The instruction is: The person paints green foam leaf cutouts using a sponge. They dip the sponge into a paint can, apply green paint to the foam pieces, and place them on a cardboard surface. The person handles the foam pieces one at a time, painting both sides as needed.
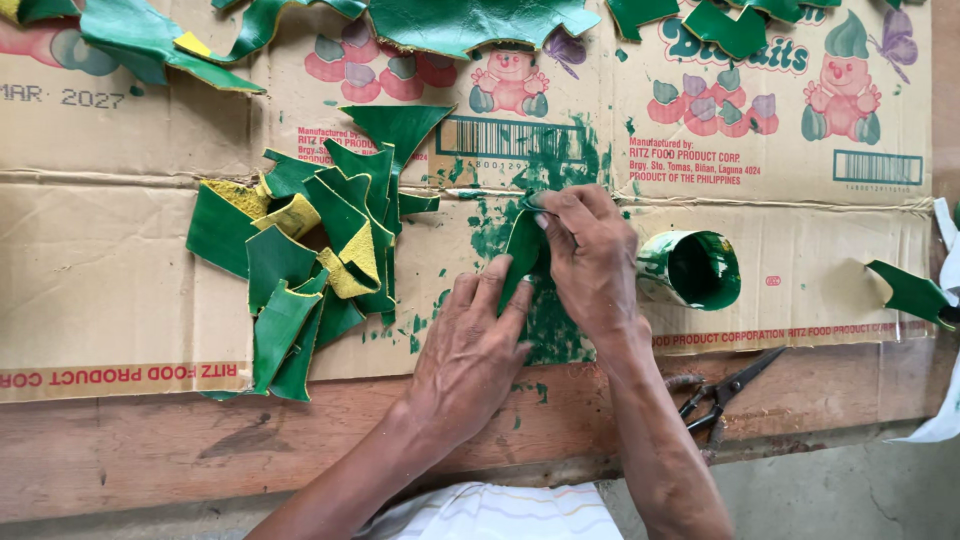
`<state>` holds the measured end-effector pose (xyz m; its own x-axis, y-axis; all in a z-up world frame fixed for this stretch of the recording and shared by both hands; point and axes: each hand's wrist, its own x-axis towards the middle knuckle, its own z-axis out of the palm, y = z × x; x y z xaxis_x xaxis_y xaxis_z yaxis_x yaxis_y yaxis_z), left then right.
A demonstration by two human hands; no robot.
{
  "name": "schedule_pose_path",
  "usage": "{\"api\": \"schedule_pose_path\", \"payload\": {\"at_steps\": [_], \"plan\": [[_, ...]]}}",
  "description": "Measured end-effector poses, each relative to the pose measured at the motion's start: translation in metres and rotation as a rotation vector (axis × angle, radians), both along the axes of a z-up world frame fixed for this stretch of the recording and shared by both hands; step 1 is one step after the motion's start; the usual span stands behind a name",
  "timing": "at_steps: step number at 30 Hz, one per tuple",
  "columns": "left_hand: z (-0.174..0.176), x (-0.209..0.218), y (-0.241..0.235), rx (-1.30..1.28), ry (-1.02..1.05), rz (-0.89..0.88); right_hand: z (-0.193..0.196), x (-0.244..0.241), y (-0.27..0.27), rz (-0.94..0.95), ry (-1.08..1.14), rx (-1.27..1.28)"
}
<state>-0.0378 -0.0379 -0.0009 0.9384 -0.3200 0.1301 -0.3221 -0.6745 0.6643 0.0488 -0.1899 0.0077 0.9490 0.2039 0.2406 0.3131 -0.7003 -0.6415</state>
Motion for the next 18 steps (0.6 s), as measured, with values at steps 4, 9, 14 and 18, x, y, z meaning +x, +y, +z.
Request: {"api": "schedule_pose_path", "payload": {"at_steps": [4, 9, 14, 18], "plan": [[-0.003, -0.005, 0.004, -0.136, -0.046, 0.065, -0.009, 0.002, 0.000, 0.057, -0.100, -0.051], [0.000, -0.009, 0.020, -0.145, -0.077, 0.147, -0.009, -0.010, -0.007, 0.110, -0.077, -0.074], [0.001, -0.009, 0.022, -0.243, -0.058, 0.169, -0.003, -0.036, -0.012, 0.194, -0.077, -0.119], [0.002, -0.006, 0.023, -0.225, -0.043, 0.170, 0.002, -0.058, -0.015, 0.248, -0.046, -0.119]]}}
